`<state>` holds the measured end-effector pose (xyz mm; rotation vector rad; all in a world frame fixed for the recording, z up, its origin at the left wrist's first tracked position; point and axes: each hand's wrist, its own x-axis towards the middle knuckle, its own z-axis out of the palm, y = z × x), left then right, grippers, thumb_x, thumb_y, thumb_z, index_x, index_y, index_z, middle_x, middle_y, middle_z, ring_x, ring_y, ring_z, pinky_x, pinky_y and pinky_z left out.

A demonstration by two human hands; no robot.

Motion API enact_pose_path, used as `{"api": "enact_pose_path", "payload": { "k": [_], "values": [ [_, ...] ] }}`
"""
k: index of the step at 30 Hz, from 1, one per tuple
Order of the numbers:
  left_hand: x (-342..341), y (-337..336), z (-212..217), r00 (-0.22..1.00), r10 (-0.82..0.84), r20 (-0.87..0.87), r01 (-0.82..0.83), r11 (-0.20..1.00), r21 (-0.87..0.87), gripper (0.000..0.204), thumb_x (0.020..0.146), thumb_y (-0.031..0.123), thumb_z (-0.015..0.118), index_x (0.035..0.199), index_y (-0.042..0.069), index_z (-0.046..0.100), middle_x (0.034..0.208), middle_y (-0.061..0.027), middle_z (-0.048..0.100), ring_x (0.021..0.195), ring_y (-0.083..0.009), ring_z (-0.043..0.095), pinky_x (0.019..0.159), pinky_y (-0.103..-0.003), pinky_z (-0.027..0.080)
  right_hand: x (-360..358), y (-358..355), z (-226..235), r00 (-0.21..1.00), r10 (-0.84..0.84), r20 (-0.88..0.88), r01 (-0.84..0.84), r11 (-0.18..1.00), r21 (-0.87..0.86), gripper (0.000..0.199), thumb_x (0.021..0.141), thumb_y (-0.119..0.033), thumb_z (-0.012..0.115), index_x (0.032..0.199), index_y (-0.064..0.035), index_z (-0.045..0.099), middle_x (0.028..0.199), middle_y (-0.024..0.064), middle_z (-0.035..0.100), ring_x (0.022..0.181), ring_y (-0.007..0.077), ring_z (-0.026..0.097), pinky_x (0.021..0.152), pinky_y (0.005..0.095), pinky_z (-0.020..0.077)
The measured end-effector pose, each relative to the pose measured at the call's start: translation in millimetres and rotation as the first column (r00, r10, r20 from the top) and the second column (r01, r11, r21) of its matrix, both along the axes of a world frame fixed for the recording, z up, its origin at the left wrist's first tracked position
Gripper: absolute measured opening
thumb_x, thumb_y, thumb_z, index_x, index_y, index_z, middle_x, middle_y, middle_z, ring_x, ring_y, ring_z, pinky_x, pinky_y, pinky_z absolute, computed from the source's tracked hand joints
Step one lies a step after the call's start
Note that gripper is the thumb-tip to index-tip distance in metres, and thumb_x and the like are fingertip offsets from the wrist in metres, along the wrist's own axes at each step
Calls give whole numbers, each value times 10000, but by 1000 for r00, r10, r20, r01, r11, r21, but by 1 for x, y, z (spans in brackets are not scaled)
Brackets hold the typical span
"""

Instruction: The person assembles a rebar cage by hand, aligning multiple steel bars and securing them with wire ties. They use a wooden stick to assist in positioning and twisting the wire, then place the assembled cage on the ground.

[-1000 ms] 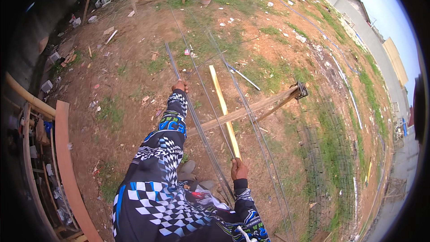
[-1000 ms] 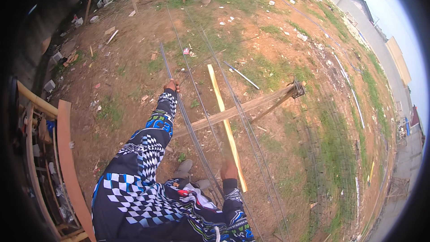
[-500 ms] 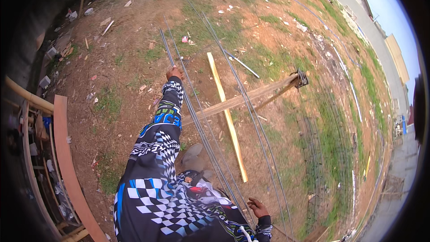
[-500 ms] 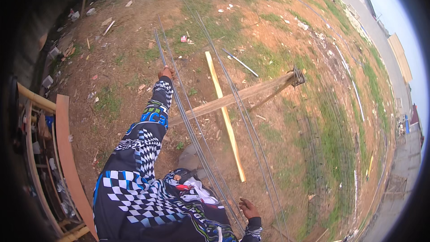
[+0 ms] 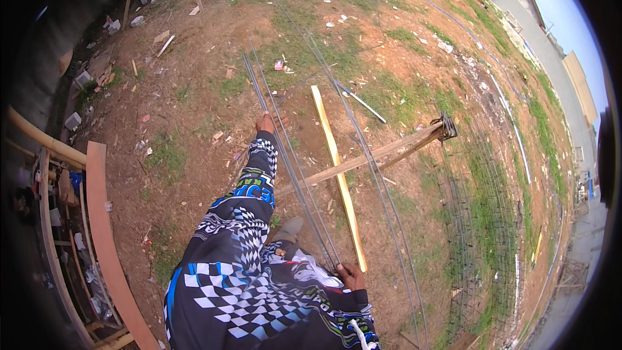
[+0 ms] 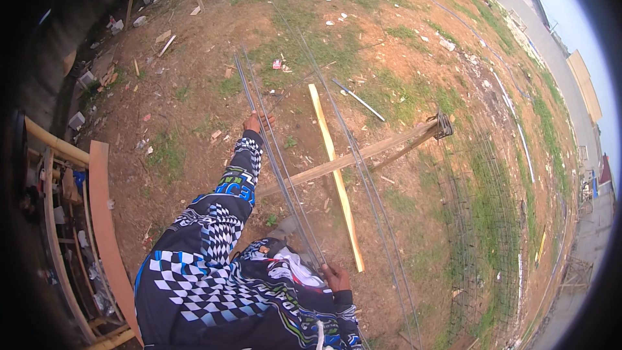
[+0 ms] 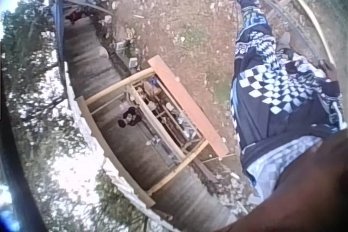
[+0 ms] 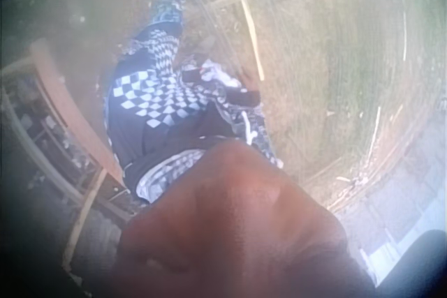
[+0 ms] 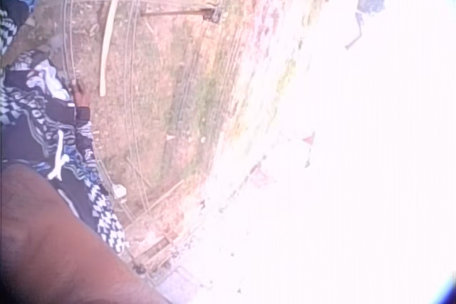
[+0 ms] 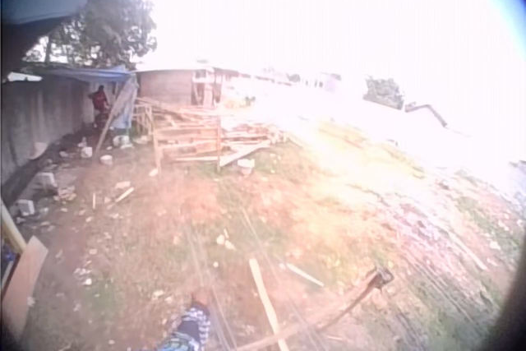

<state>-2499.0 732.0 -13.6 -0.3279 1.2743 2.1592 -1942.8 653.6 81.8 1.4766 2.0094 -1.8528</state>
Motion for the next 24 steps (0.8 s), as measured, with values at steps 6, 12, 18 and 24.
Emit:
{"api": "enact_pose_path", "payload": {
  "k": [6,12,18,24],
  "values": [
    [23,12,16,997,-19,69,13,996,91,424,1031,311,354,1148,-89,434,962,-264,655,742,-333,689,601,-420,609,86,-13,-26,999,33,19,-34,999,32,295,904,-262,629,983,16,687,809,100,682,786,146,623,734,299,478],
    [23,15,4,1000,5,22,-4,998,-57,479,1017,378,375,1089,-76,509,1000,-242,672,764,-352,694,616,-436,593,115,-19,-23,1000,-7,30,10,994,-113,322,900,-277,638,1052,2,684,862,115,699,826,150,630,769,295,481],
    [27,7,31,997,26,76,-28,999,24,393,1014,293,438,1199,-54,442,881,-189,680,586,-239,636,516,-335,552,120,-13,-25,991,51,126,-33,990,-140,350,900,-311,634,1083,-17,687,932,142,710,876,169,650,801,305,487],
    [22,-1,12,995,-28,-97,14,989,-148,351,1004,306,469,1005,-27,581,832,-133,677,571,-188,608,487,-309,523,75,23,-6,939,280,200,-285,959,-5,378,871,-381,650,1116,-97,691,981,168,703,886,295,682,798,355,511]
  ]
}}
